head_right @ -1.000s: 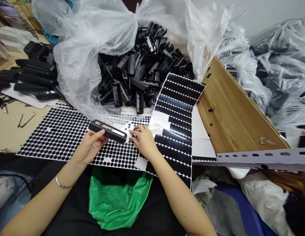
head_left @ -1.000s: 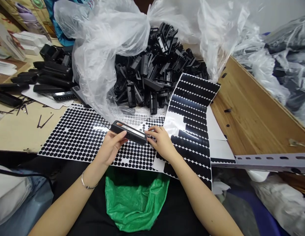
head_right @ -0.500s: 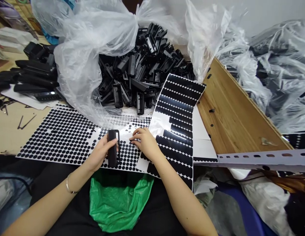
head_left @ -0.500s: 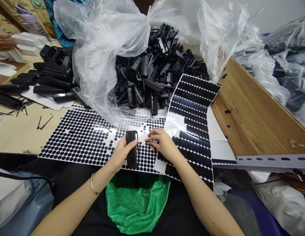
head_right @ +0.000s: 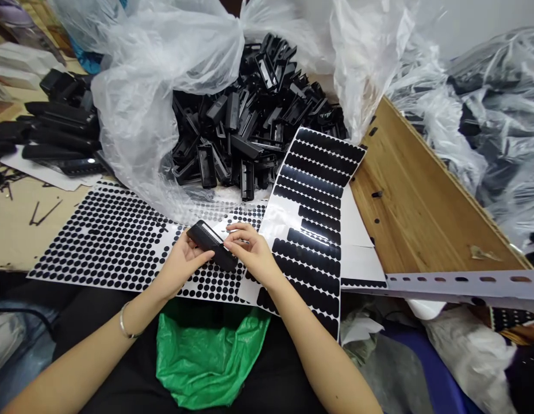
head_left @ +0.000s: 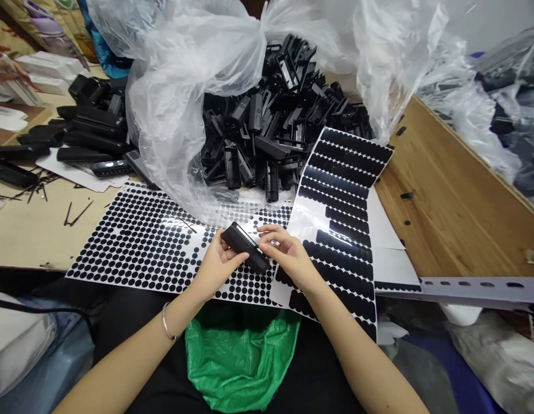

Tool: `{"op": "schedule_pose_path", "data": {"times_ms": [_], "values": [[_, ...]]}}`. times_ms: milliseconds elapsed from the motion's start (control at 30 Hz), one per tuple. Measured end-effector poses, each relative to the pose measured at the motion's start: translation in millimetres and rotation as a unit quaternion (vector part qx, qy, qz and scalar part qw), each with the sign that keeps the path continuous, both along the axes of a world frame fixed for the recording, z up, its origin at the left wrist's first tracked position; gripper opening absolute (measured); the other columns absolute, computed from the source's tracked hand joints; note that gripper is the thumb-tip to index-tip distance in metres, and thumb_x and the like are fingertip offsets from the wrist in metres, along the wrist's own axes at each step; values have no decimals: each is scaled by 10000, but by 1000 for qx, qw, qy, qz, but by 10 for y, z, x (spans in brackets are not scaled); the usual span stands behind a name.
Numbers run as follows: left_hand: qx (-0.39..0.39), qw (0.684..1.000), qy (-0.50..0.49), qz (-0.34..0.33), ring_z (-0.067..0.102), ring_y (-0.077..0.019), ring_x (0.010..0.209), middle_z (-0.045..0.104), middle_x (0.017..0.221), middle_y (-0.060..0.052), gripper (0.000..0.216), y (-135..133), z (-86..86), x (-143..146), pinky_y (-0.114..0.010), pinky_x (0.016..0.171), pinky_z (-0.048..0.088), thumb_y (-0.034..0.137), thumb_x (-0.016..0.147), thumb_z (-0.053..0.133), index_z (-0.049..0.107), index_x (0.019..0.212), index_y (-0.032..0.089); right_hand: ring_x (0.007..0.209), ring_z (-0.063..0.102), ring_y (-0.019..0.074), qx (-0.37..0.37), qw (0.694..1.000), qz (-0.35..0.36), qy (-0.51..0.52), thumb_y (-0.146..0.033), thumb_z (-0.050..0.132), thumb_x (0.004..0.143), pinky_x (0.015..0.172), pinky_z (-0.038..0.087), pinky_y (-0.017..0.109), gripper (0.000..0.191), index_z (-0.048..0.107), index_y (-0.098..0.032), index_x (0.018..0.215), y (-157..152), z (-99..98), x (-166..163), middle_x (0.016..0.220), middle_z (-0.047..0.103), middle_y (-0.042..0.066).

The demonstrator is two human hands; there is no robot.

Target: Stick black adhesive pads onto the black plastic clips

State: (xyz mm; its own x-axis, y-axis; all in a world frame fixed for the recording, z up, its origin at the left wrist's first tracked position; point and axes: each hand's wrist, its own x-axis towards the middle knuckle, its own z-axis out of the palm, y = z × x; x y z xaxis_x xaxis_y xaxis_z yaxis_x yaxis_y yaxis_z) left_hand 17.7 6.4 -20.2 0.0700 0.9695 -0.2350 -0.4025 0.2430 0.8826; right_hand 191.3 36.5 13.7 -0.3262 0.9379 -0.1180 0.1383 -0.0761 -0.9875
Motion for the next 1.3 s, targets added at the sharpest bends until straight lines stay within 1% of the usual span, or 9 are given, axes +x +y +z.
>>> {"op": "schedule_pose_path", "data": {"times_ms": [100, 233, 400, 600, 700, 967, 1167, 1300], "values": [[-6, 1000, 3, 9, 699, -197, 891, 693, 992, -48, 467, 24, -49, 36, -361, 874, 551, 195, 645, 800, 525, 1021, 195, 1046, 583, 239, -5, 1000, 21, 0, -446, 683, 826, 895, 505, 415, 235, 662, -219, 766, -40, -69, -76, 1129, 578, 77], [-17, 1000, 13, 7, 701, -185, 795, 707, 883, -27, 431, 27, -42, 40, -322, 775, 579, 174, 610, 818, 561, 956, 179, 1022, 591, 233, 17, 1000, 22, -11, -455, 662, 841, 935, 478, 433, 238, 652, -225, 782, -44, -144, -118, 1092, 608, 74], [-33, 999, 7, 9, 685, -168, 745, 699, 821, -6, 428, 27, -24, 29, -282, 695, 574, 166, 583, 835, 570, 919, 174, 1003, 608, 229, 24, 999, 29, -15, -442, 658, 844, 932, 484, 435, 230, 648, -221, 783, -17, -155, -103, 1089, 627, 77], [-62, 998, -6, 31, 676, -160, 741, 696, 843, -4, 508, 32, -44, 38, -266, 663, 569, 122, 548, 844, 551, 960, 170, 1010, 622, 228, 43, 998, 27, -39, -401, 642, 857, 919, 499, 418, 203, 639, -216, 773, -29, -126, -117, 1077, 656, 80], [-63, 997, -14, 32, 674, -160, 714, 695, 823, 0, 505, 36, -51, 42, -268, 642, 566, 124, 542, 844, 545, 946, 175, 1002, 631, 226, 56, 997, 20, -56, -354, 639, 855, 889, 515, 402, 163, 633, -215, 770, -40, -116, -131, 1081, 666, 83], [-71, 996, -21, 44, 696, -178, 762, 707, 834, -8, 499, 40, -57, 42, -294, 702, 579, 109, 543, 838, 543, 939, 176, 978, 661, 226, 78, 995, -1, -67, -332, 645, 845, 859, 544, 393, 128, 647, -220, 781, -51, -146, -146, 1090, 694, 78], [-66, 997, -5, 49, 702, -205, 867, 713, 881, -28, 479, 35, -71, 43, -344, 838, 563, 110, 566, 828, 563, 960, 174, 959, 662, 213, 96, 993, -19, -62, -280, 650, 837, 844, 553, 380, 82, 654, -223, 778, -57, -169, -169, 1032, 690, 70], [-81, 995, 6, 50, 694, -218, 885, 712, 931, -51, 528, 20, -76, 43, -391, 881, 548, 110, 555, 830, 565, 1008, 169, 923, 658, 211, 109, 992, -22, -64, -315, 686, 818, 813, 556, 380, 121, 654, -223, 745, -66, -169, -162, 990, 685, 67]]}}
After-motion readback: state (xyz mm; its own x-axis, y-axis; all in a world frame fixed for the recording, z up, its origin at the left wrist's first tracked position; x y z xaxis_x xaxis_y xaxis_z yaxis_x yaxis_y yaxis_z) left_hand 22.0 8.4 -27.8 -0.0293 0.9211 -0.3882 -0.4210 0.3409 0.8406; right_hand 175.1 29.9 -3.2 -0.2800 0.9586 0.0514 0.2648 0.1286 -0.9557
